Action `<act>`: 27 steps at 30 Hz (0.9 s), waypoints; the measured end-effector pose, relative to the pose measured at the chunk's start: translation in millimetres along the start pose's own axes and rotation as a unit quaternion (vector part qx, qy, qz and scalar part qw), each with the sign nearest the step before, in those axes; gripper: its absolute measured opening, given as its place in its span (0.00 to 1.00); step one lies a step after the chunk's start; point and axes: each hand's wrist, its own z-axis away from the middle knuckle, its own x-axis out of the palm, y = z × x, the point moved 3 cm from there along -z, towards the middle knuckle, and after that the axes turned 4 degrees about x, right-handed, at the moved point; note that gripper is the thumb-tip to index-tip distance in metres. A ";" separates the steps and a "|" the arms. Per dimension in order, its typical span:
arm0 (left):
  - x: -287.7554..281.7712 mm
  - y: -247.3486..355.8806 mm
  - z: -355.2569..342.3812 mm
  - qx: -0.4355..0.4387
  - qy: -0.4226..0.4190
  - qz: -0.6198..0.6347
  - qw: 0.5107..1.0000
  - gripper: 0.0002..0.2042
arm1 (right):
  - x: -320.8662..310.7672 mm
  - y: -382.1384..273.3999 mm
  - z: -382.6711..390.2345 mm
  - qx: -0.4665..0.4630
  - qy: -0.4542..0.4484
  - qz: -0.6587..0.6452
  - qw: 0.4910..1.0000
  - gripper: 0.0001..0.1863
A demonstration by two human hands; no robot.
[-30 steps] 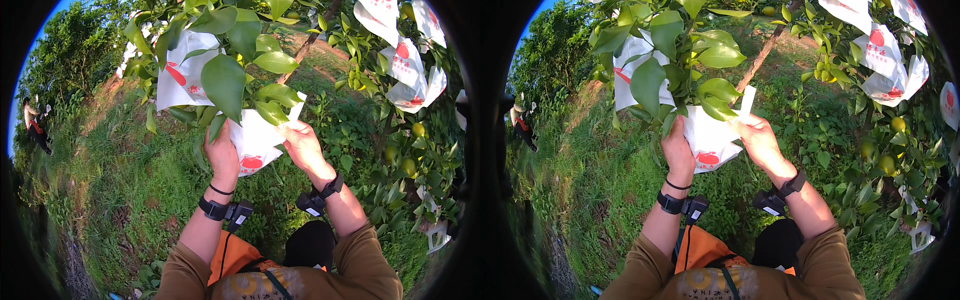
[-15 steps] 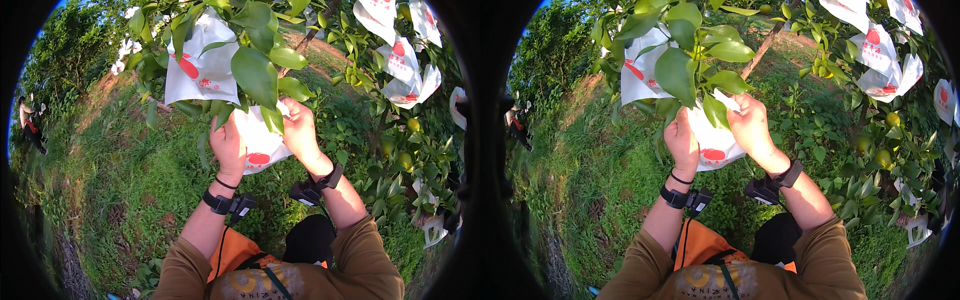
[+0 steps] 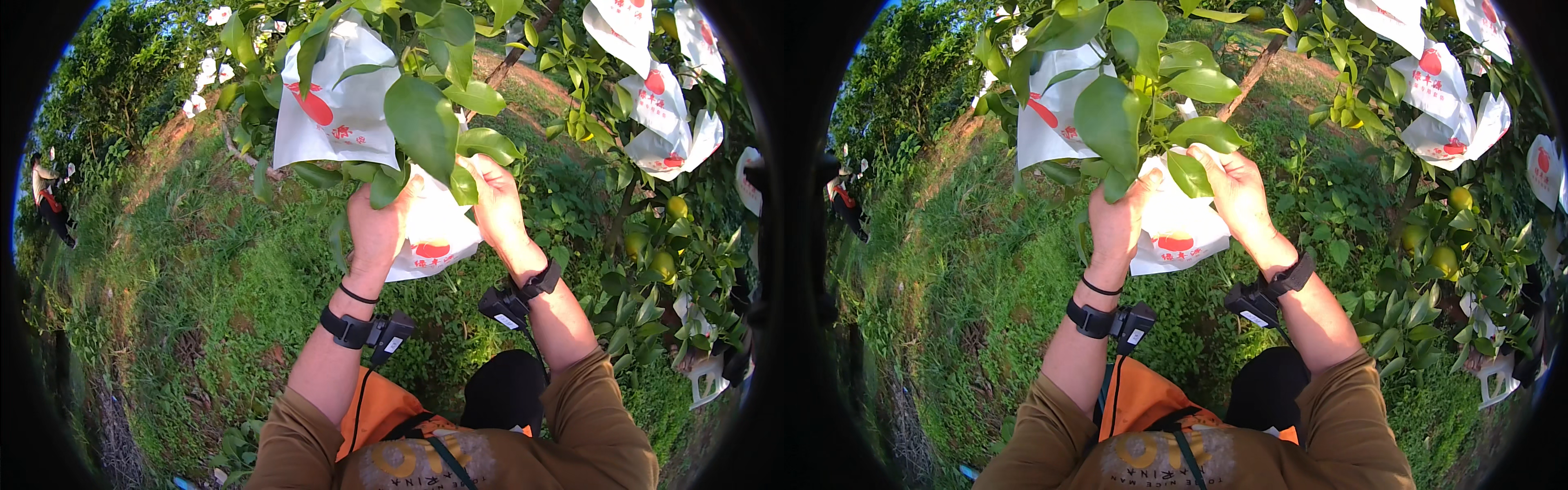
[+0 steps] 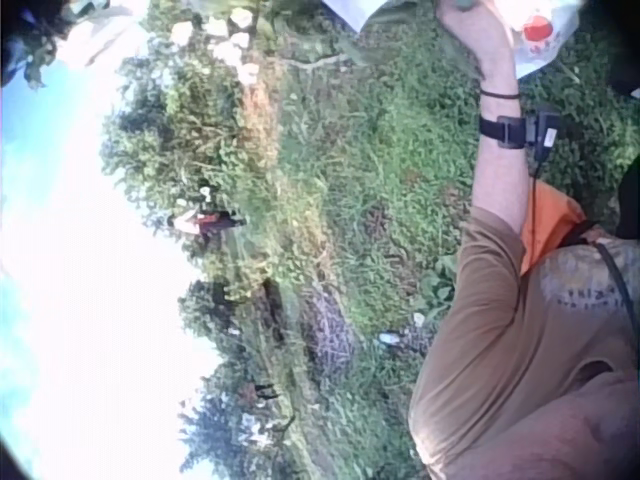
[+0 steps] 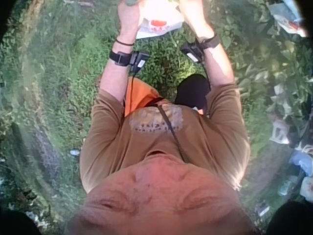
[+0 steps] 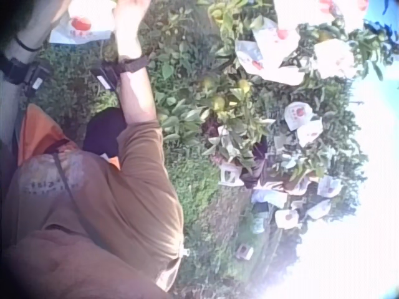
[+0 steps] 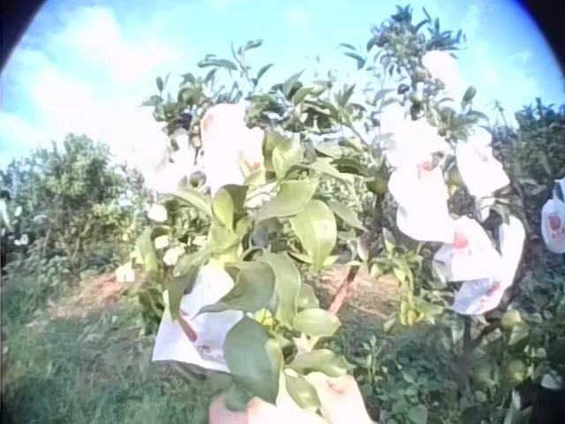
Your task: The person places white paper bags over individual citrus fruits on a tree and secures them by folding and stapling the bag openings. The person moves between branches to repeat the process on multiple fruits.
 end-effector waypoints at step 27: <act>-2.4 -10.0 -11.6 0.022 0.034 -0.030 0.999 0.04 | -28.6 72.0 83.5 0.204 0.033 -0.048 0.977 0.08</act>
